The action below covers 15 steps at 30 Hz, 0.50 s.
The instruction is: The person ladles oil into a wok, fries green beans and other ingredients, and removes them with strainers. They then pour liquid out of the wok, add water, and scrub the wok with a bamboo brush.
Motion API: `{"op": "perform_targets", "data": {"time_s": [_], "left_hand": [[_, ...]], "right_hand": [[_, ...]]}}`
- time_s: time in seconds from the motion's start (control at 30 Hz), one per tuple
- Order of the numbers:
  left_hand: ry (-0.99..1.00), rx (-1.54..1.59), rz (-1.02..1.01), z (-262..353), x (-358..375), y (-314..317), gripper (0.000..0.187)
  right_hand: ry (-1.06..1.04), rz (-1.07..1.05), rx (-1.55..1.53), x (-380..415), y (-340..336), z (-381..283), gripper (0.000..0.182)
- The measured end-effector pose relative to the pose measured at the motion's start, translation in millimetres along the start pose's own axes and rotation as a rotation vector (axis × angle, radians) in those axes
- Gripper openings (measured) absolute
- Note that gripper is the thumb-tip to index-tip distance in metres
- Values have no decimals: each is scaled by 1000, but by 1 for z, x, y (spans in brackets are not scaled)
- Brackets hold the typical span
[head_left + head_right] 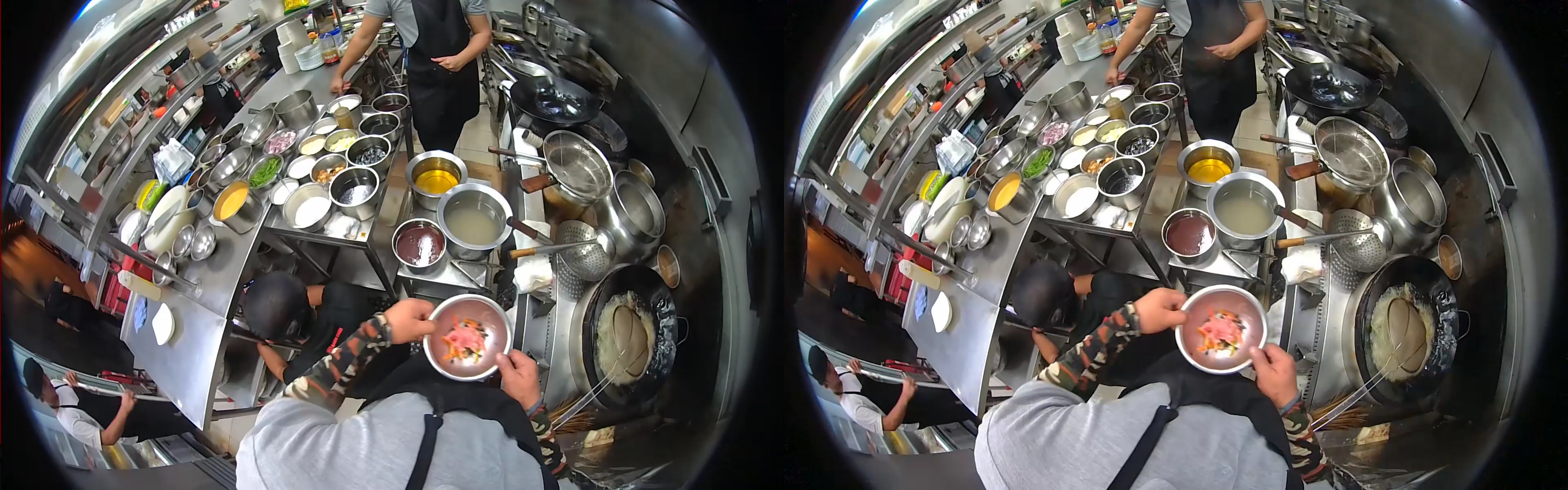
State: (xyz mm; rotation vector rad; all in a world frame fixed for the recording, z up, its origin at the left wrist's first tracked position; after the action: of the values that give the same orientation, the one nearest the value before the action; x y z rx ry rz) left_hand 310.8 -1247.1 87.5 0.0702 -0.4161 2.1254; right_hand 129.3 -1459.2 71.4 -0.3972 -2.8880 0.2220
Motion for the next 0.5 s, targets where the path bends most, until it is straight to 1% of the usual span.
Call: {"op": "perform_targets", "data": {"time_s": [0.03, 0.07, 0.1, 0.17, 0.2, 0.23, 0.27, 0.3, 0.33, 0.37, 0.4, 0.43, 0.47, 0.5], "left_hand": [[2, -40, -56, 12, -14, 4, 15], [-2, 12, -85, 20, -27, 9, 16], [38, 15, -124, 27, -39, 10, 22], [39, 92, -275, 30, -63, 8, 23], [88, 235, -252, 24, -75, 3, 19], [108, 86, -221, 39, -82, -21, 17], [46, -39, -93, 32, -94, -51, 20], [91, -227, 118, 26, -103, -93, 17], [29, -469, 345, 17, -112, -142, 15], [-33, -619, 604, 7, -115, -191, 16], [-43, -755, 748, -48, -128, -263, 20], [-95, -777, 911, -75, -129, -322, 23], [-341, -785, 1071, -91, -122, -370, 24], [-391, -718, 1119, -119, -115, -413, 24]], "right_hand": [[21, 104, 101, 0, -13, 4, 20], [24, 221, 90, -1, -22, 7, 26], [22, 226, 97, -4, -27, 5, 26], [79, 318, -137, -1, -39, -5, 26], [70, 385, -117, -1, -44, -19, 27], [79, 391, -111, -5, -47, -19, 27], [70, 432, -29, -8, -55, -18, 27], [63, 474, 54, -11, -63, -15, 28], [87, 482, 60, -16, -68, -10, 28], [98, 493, 64, -22, -70, -8, 28], [124, 526, 21, -28, -72, -8, 28], [148, 555, -24, -36, -71, -9, 29], [169, 587, -28, -46, -70, -14, 30], [178, 584, -24, -60, -69, -14, 30]]}}
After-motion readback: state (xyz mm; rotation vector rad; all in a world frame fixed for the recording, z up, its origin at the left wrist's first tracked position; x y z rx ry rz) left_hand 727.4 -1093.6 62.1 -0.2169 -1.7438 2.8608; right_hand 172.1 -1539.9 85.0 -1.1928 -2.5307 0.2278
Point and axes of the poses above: each hand's wrist, its own x-axis away from the middle knuckle, its own y-axis out of the palm, z = x × y, the point moved 4 cm from there along -x, towards the middle knuckle, and after that the axes turned 3 degrees about y, right-handed, at the moved point
